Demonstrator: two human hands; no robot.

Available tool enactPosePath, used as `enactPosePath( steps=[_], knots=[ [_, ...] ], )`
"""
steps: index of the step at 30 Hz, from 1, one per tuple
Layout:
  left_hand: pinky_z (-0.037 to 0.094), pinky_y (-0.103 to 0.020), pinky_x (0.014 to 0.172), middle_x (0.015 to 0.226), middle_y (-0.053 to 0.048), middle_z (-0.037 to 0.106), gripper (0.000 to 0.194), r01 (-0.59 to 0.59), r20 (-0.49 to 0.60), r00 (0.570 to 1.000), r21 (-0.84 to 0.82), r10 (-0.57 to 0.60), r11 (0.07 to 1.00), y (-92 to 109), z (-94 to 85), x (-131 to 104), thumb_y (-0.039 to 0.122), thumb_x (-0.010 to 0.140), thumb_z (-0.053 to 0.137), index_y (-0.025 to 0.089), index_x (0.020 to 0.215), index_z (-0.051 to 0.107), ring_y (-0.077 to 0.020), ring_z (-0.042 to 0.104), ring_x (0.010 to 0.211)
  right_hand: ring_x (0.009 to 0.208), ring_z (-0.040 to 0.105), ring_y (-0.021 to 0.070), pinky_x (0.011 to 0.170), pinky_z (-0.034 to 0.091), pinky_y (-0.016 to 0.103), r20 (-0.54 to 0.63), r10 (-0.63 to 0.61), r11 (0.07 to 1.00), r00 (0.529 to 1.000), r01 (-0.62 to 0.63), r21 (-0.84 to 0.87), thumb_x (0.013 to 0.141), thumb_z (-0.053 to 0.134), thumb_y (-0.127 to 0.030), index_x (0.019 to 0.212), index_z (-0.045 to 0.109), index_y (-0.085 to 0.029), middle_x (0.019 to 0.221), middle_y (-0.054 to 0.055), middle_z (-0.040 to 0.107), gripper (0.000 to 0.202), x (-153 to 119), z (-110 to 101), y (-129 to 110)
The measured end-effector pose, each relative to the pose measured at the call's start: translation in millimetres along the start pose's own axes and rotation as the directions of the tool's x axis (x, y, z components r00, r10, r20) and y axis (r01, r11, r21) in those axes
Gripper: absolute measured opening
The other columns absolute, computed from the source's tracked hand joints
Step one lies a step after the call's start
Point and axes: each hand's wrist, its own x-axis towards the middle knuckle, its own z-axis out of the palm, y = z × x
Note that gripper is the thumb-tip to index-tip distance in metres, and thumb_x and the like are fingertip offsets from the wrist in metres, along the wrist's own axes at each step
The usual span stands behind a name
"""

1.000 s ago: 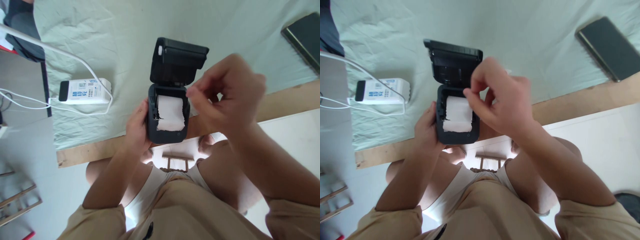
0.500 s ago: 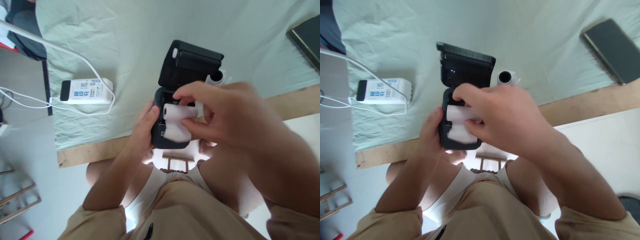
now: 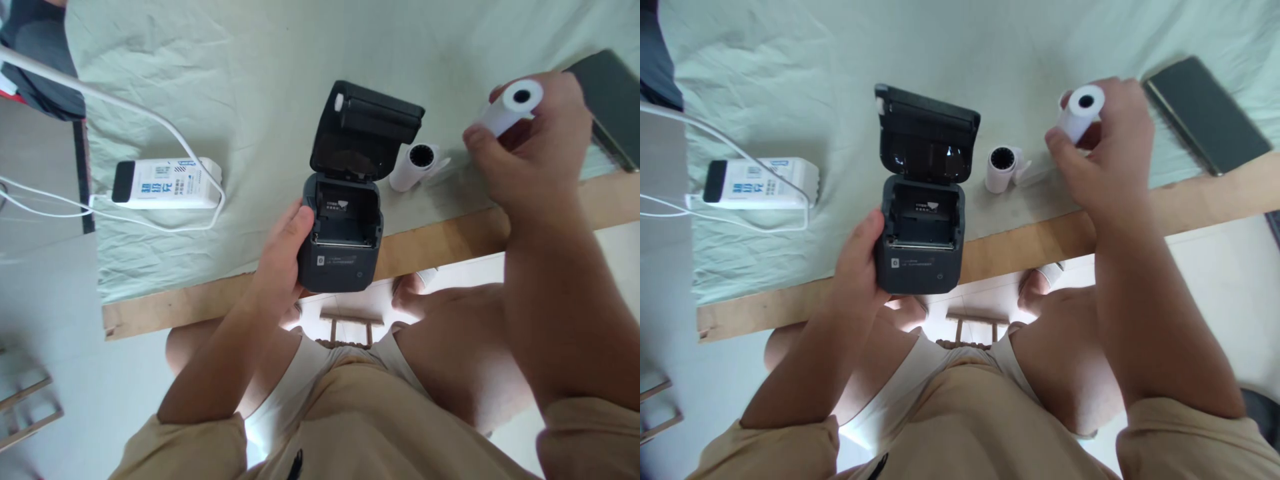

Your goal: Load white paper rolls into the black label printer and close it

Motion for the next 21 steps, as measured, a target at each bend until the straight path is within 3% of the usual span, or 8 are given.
enactPosePath(
  steps=[2, 4, 7, 9, 12, 16, 18, 21],
  knots=[
    [0.032, -0.021, 0.033, 0.069, 0.0, 0.069, 0.04, -0.029, 0.004, 1.0, 0.003, 0.029, 1.0, 1, 0.9, 1, 0.06, 0.089, 0.067, 0.023, 0.1, 0.068, -0.0146, 0.063, 0.048, 0.098, 0.068, 0.0259, 0.081, 0.056, 0.041, -0.015, 0.108, 0.979, 0.994, -0.109, -0.173, 0.088, 0.076, -0.03, 0.118, 0.066, -0.027, 0.111, 0.009, 0.067, 0.032, 0, -4, -6],
    [0.031, -0.021, 0.033, 0.068, 0.0, 0.068, 0.04, -0.034, 0.022, 0.999, 0.012, 0.034, 0.999, 2, 2.2, 1, 0.062, 0.089, 0.066, 0.022, 0.096, 0.067, -0.0145, 0.062, 0.047, 0.1, 0.07, 0.0282, 0.089, 0.056, 0.047, 0.001, 0.177, 0.956, 0.984, -0.172, -0.237, 0.084, 0.078, -0.024, 0.122, 0.063, -0.028, 0.11, 0.008, 0.07, 0.041, 0, -7, -14],
    [0.032, -0.023, 0.035, 0.068, 0.0, 0.068, 0.041, -0.022, 0.006, 1.0, 0.041, 0.022, 0.999, 4, 5.1, 1, 0.062, 0.089, 0.066, 0.023, 0.098, 0.068, -0.0153, 0.062, 0.048, 0.112, 0.068, 0.0316, 0.098, 0.054, 0.051, -0.052, -0.035, 0.972, 0.998, 0.022, -0.235, 0.088, 0.071, -0.023, 0.127, 0.06, -0.03, 0.118, 0.009, 0.069, 0.041, -4, -8, -35],
    [0.036, -0.024, 0.037, 0.067, 0.0, 0.067, 0.041, -0.031, -0.005, 0.999, 0.068, 0.032, 0.997, 6, 7.5, 0, 0.062, 0.089, 0.066, 0.022, 0.101, 0.068, -0.0159, 0.062, 0.049, 0.113, 0.067, 0.0314, 0.098, 0.054, 0.051, -0.109, -0.21, 0.959, 0.972, 0.183, -0.216, 0.091, 0.063, -0.023, 0.127, 0.061, -0.03, 0.118, 0.009, 0.068, 0.037, -8, -3, -53],
    [0.044, -0.026, 0.043, 0.068, 0.0, 0.067, 0.042, -0.072, -0.021, 0.997, 0.103, 0.074, 0.992, 7, 10.5, 1, 0.062, 0.09, 0.065, 0.022, 0.101, 0.069, -0.016, 0.064, 0.053, 0.119, 0.065, 0.0317, 0.1, 0.055, 0.052, 0.034, -0.269, 0.952, 0.963, 0.271, -0.14, 0.089, 0.065, -0.027, 0.134, 0.054, -0.032, 0.126, 0.008, 0.066, 0.046, -13, 11, -70],
    [0.046, -0.024, 0.043, 0.074, -0.001, 0.071, 0.041, -0.065, -0.034, 0.997, 0.102, 0.068, 0.993, 6, 10.4, 1, 0.062, 0.091, 0.062, 0.021, 0.097, 0.068, -0.0154, 0.067, 0.056, 0.125, 0.06, 0.0333, 0.109, 0.052, 0.056, 0.231, -0.163, 0.98, 0.959, 0.185, -0.077, 0.084, 0.072, -0.031, 0.138, 0.051, -0.03, 0.13, 0.011, 0.061, 0.058, -14, 27, -66],
    [0.041, -0.022, 0.038, 0.073, 0.0, 0.071, 0.04, -0.058, -0.027, 0.998, 0.086, 0.06, 0.995, 5, 8.7, 1, 0.061, 0.091, 0.063, 0.021, 0.097, 0.067, -0.0152, 0.066, 0.054, 0.119, 0.062, 0.031, 0.107, 0.053, 0.053, 0.273, -0.113, 0.988, 0.955, 0.136, -0.068, 0.087, 0.068, -0.029, 0.137, 0.052, -0.032, 0.121, 0.01, 0.062, 0.053, -13, 28, -60],
    [0.036, -0.022, 0.035, 0.07, 0.0, 0.069, 0.039, -0.046, -0.01, 0.999, 0.064, 0.047, 0.997, 4, 6.2, 0, 0.061, 0.091, 0.063, 0.022, 0.095, 0.067, -0.0149, 0.064, 0.051, 0.106, 0.065, 0.0266, 0.097, 0.056, 0.046, 0.245, -0.132, 0.987, 0.961, 0.151, -0.06, 0.088, 0.064, -0.025, 0.135, 0.056, -0.034, 0.111, 0.008, 0.064, 0.049, -14, 27, -52]
  ],
)
